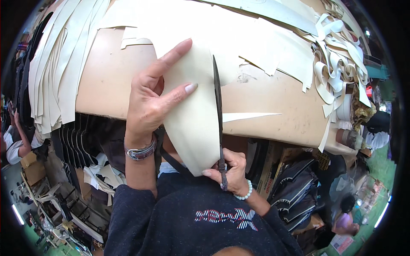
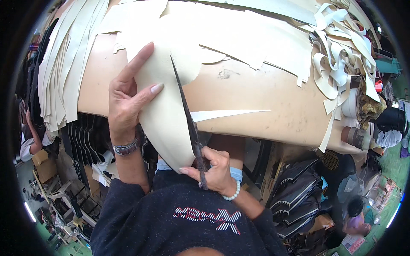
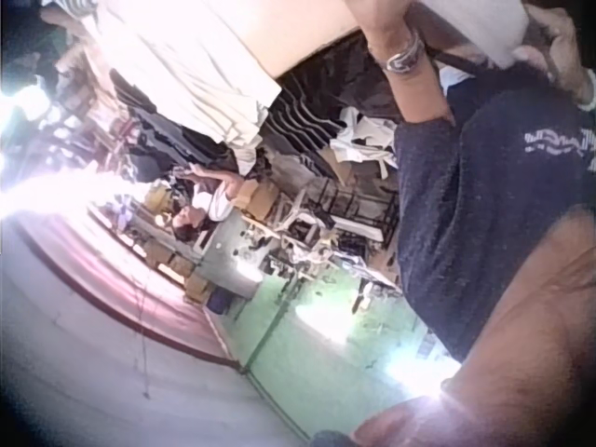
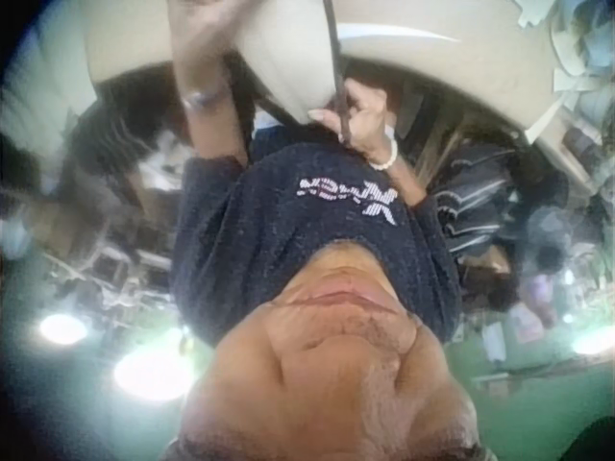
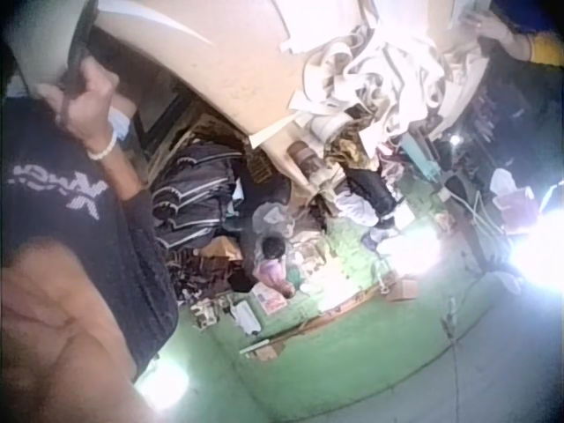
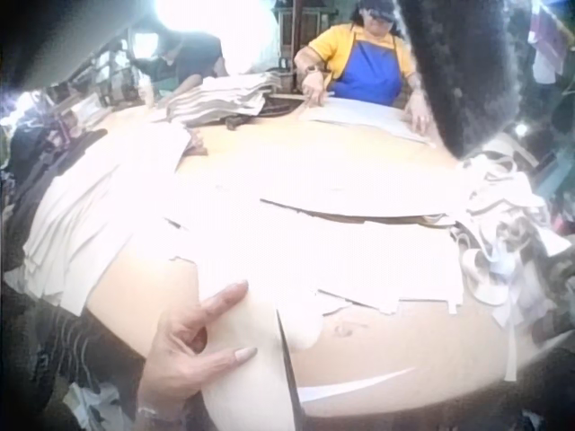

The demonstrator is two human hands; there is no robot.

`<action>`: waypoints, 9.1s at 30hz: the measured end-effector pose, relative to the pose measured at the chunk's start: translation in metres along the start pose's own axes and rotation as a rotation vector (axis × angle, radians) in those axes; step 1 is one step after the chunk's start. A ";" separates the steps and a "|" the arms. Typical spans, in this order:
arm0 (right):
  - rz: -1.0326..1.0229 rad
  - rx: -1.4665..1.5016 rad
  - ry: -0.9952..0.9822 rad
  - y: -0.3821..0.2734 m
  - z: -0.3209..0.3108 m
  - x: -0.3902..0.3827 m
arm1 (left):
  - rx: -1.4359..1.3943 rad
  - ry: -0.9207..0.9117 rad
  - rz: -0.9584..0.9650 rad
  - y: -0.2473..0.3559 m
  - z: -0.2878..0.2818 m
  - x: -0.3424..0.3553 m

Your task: The person uses shears to cut curved and straight edges on light-colored leather sheets, handling the pieces one at a time and moving scraps aside on a large work table.

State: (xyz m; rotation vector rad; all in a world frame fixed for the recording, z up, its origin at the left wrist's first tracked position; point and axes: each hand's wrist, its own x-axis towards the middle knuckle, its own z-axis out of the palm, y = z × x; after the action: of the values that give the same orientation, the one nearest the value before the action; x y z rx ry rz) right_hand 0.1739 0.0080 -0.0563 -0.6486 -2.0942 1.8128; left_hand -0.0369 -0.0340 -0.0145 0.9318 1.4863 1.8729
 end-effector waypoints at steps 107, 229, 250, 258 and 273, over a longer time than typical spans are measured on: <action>0.133 0.021 -0.033 0.003 -0.004 -0.030 | -0.321 0.171 -0.085 -0.009 -0.002 -0.011; 0.178 0.068 0.019 0.003 0.011 -0.016 | 0.011 0.011 -0.152 0.000 0.002 -0.051; 0.124 0.039 -0.001 0.009 0.009 -0.016 | -0.104 0.119 -0.176 0.000 0.016 -0.015; 0.119 0.071 0.036 -0.009 0.006 -0.004 | -0.008 0.105 -0.124 0.003 0.025 -0.027; 0.102 0.056 0.015 -0.015 0.005 0.004 | 0.087 0.079 -0.106 0.007 0.026 -0.032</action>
State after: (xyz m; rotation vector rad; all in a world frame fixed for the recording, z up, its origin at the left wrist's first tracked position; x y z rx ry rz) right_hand 0.1660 0.0039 -0.0426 -0.7644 -2.0270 1.9074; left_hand 0.0031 -0.0449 -0.0097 0.8095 1.6426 1.7992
